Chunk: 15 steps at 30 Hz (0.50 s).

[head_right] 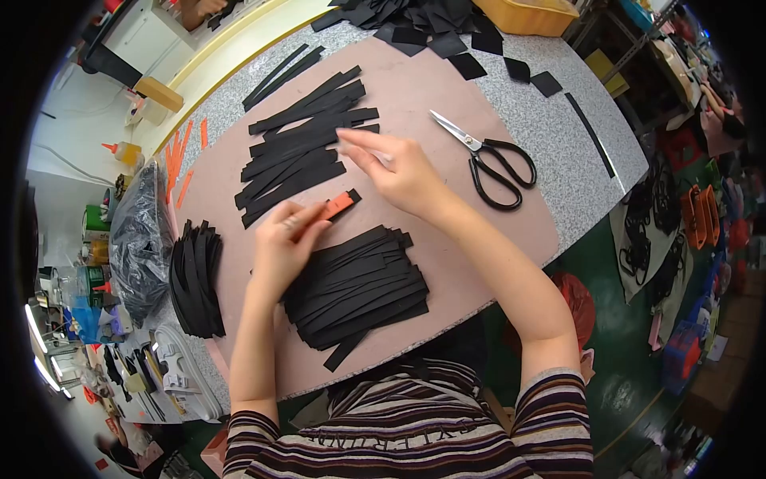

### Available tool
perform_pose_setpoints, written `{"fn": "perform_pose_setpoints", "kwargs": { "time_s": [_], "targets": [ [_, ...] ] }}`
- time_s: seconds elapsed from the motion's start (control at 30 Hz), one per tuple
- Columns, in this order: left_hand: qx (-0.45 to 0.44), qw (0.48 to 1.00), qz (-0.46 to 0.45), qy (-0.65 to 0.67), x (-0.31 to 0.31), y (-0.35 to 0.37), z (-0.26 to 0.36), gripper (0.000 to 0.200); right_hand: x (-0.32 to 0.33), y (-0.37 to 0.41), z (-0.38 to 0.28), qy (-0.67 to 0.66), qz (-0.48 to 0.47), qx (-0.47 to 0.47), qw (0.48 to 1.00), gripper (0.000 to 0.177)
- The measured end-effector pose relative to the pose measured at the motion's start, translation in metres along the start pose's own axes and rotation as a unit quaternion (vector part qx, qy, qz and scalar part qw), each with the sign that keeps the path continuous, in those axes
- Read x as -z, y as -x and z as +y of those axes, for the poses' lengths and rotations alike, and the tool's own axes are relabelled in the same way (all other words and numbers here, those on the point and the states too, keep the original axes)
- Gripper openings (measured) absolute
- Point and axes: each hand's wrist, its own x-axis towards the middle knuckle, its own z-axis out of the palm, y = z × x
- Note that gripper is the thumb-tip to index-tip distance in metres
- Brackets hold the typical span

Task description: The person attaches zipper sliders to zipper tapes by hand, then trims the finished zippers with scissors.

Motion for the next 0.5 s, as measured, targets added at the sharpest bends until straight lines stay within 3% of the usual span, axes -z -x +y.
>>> {"fn": "perform_pose_setpoints", "kwargs": {
  "time_s": [0.07,0.17,0.27,0.37,0.5],
  "targets": [
    [0.004,0.999,-0.018,-0.032,-0.011,0.000,0.001,0.025,0.011,0.011,0.008,0.065,0.020,0.016,0.998,0.026],
    [0.018,0.997,-0.030,-0.064,-0.018,0.001,0.002,0.026,0.017,0.023,0.013,0.079,0.026,-0.039,0.996,0.027],
    [0.000,0.997,-0.021,-0.080,-0.021,0.001,0.000,0.026,0.001,0.025,0.022,0.052,0.008,-0.026,0.998,0.024],
    [-0.007,0.996,-0.020,-0.084,-0.021,0.001,0.000,0.026,-0.020,0.017,0.026,0.167,-0.022,0.159,0.973,0.021],
    [-0.007,0.997,-0.019,-0.079,-0.021,0.000,-0.001,0.026,-0.022,0.012,0.026,0.154,-0.056,0.146,0.976,0.020]
  ]
}}
